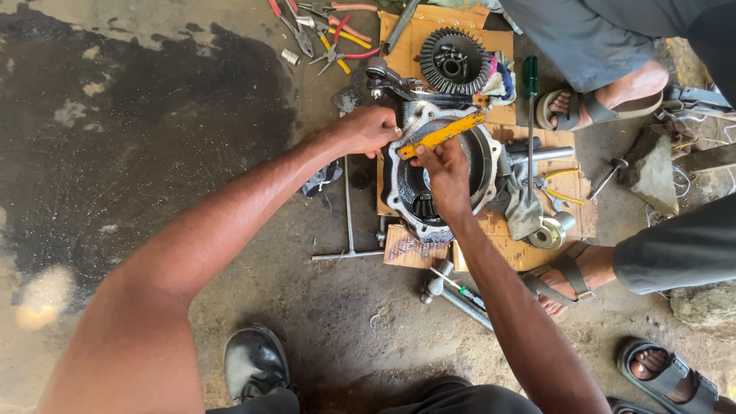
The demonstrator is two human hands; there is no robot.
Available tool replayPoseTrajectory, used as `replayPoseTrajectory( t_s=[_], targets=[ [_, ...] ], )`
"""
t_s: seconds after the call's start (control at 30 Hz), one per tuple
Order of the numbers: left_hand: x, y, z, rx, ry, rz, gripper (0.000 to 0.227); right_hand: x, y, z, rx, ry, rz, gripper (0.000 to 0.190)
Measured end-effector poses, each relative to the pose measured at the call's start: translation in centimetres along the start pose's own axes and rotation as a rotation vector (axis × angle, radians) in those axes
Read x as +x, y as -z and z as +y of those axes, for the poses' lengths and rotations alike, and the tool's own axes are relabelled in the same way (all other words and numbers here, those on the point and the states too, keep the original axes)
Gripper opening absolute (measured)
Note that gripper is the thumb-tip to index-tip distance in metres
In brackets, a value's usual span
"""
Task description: Cleaning and assembling a vehicle differential housing and gears.
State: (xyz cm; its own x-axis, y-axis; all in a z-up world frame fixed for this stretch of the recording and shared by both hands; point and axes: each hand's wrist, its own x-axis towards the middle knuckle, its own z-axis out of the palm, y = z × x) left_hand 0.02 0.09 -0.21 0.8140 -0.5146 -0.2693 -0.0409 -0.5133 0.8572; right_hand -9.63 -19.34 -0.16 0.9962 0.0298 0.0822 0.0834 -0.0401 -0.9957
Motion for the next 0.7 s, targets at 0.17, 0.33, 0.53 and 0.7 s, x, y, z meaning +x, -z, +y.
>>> replayPoseTrajectory(
  t_s=[0.17,0.33,0.53,0.7],
  targets=[
    [-1.5,0.1,1.5,0.094,0.016,0.020,0.043,-0.2,0.2,0.4,0.036,-0.029,0.017,0.017],
    [-0.5,-1.4,0.1,0.250,-0.086,0.118,0.049,-2.2,-0.8,-2.1,-0.146,-0.037,-0.018,0.013],
    [-0.7,-3.5,-1.9,0.235,-0.033,0.175,0.050,-5.7,-1.3,0.7,-0.081,-0.180,-0.061,0.006],
    [-5.2,-2.8,2.8,-0.109,0.251,0.154,0.058,-6.3,0.0,-4.3,-0.152,-0.204,0.113,0.016]
  ],
)
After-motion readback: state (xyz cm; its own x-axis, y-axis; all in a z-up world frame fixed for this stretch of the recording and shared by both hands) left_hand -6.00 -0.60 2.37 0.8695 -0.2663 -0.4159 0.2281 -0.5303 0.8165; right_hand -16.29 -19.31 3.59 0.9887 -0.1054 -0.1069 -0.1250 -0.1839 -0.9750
